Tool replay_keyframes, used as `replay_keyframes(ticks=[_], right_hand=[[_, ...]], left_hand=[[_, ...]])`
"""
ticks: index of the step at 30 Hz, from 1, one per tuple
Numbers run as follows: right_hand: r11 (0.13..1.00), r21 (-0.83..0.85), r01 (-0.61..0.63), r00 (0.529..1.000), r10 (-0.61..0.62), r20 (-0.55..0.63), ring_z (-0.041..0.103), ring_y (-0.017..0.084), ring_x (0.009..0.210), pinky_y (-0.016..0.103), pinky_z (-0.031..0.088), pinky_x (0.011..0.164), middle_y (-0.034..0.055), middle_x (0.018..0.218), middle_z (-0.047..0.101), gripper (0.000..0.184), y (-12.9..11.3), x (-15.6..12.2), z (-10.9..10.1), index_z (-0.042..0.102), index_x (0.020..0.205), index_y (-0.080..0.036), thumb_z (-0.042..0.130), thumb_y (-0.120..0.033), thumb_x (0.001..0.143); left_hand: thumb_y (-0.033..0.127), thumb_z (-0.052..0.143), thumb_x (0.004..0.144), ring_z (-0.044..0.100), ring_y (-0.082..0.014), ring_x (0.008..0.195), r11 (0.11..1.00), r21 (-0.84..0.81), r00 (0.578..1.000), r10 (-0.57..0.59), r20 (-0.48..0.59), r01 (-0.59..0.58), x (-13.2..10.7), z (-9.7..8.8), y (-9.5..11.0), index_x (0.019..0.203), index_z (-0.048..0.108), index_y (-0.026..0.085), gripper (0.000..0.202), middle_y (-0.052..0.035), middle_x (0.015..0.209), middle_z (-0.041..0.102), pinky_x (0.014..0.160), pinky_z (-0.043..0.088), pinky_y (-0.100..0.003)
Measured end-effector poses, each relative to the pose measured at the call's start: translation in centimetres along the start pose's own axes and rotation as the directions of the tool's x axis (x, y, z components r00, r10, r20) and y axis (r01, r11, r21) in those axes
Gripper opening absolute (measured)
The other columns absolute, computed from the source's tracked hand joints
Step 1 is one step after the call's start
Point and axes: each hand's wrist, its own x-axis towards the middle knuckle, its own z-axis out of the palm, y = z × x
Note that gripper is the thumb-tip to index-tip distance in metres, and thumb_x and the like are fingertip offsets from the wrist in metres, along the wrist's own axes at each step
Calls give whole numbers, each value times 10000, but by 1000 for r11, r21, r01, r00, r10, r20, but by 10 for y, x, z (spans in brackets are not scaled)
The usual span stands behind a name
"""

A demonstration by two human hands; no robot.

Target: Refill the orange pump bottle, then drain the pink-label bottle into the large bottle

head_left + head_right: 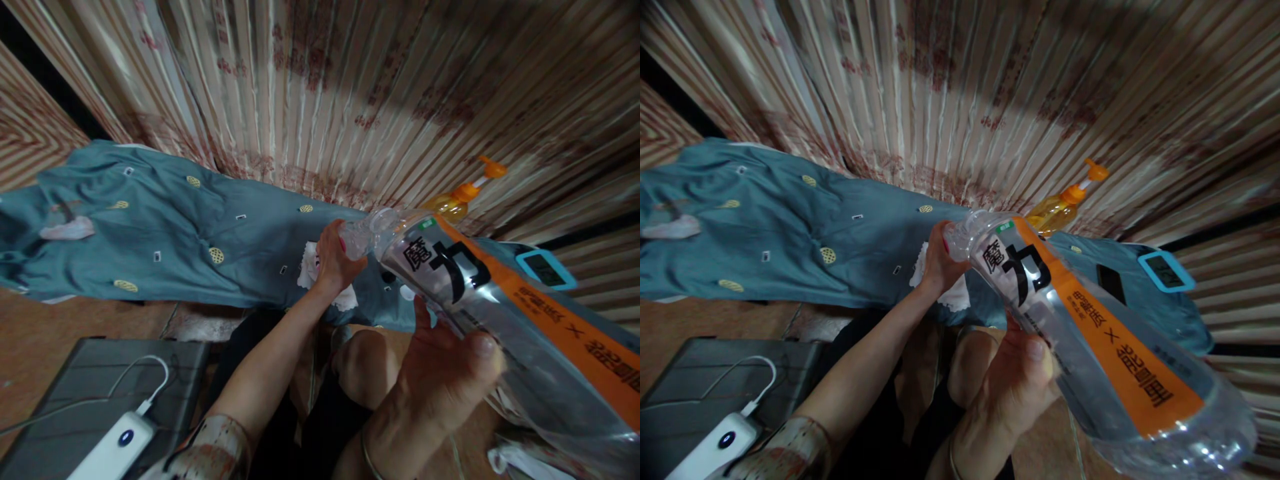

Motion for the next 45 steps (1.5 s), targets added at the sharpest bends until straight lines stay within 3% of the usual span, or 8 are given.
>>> replay_keyframes(ticks=[3,7,10,14,20,25,35,45], right_hand=[[997,76,21,997,-15,-76,701,261,1258,615,501,1236,-30,1266,733,418,4,2,1,783,1093,-376,875,-565,731],[994,108,25,994,-13,-108,734,173,989,448,678,949,-51,1164,744,600,13,5,-4,800,1126,-396,954,-662,611],[995,99,20,991,-7,-133,725,151,935,439,687,917,-58,1147,742,589,18,5,-7,802,1074,-411,977,-687,584],[997,68,25,989,-14,-149,729,216,1068,578,648,1033,-32,1304,724,586,16,0,-6,779,1087,-401,987,-612,581],[997,55,-50,989,57,-133,698,248,1235,595,538,1206,-5,1365,703,515,11,-6,-1,751,1209,-370,881,-516,733],[994,83,-73,984,86,-156,693,271,1254,635,490,1247,4,1350,705,672,13,-3,-1,770,1177,-367,969,-640,597],[987,146,-63,981,88,-171,715,234,1229,462,644,1047,-4,1380,715,923,18,10,-4,782,1243,-362,1016,-747,437],[963,253,-93,981,132,-145,746,153,978,326,690,842,-47,1086,791,707,24,34,-11,808,1141,-309,1013,-546,508]], left_hand=[[141,934,629,649,-387,1326,1000,4,1000,-11,5,11,0,-1,1,1367,508,222,855,-155,1366,662,1185,527,-579],[157,944,638,651,-388,1327,1000,-13,1000,-18,8,18,0,-1,0,1368,490,243,864,-152,1382,655,1196,524,-589],[167,947,639,650,-389,1338,1000,-13,1000,-22,15,22,0,-1,-1,1369,483,249,869,-158,1393,651,1199,523,-588],[168,929,645,654,-381,1350,1000,-2,1000,-15,13,15,1,-1,-1,1370,469,258,864,-145,1414,651,1197,518,-569],[149,942,609,668,-394,1320,1000,9,1000,-28,0,28,1,0,0,1347,498,233,865,-140,1349,670,1177,533,-587],[164,949,625,667,-374,1325,1000,-13,1000,-11,12,12,-1,-2,-1,1352,508,247,854,-126,1372,664,1174,533,-585],[167,957,609,680,-373,1298,1000,2,999,-29,18,29,-1,-5,1,1350,503,224,871,-137,1362,679,1148,531,-561],[139,919,579,686,-364,1273,998,-6,998,-57,-11,56,1,-2,2,1318,529,248,842,-103,1328,697,1145,530,-554]])
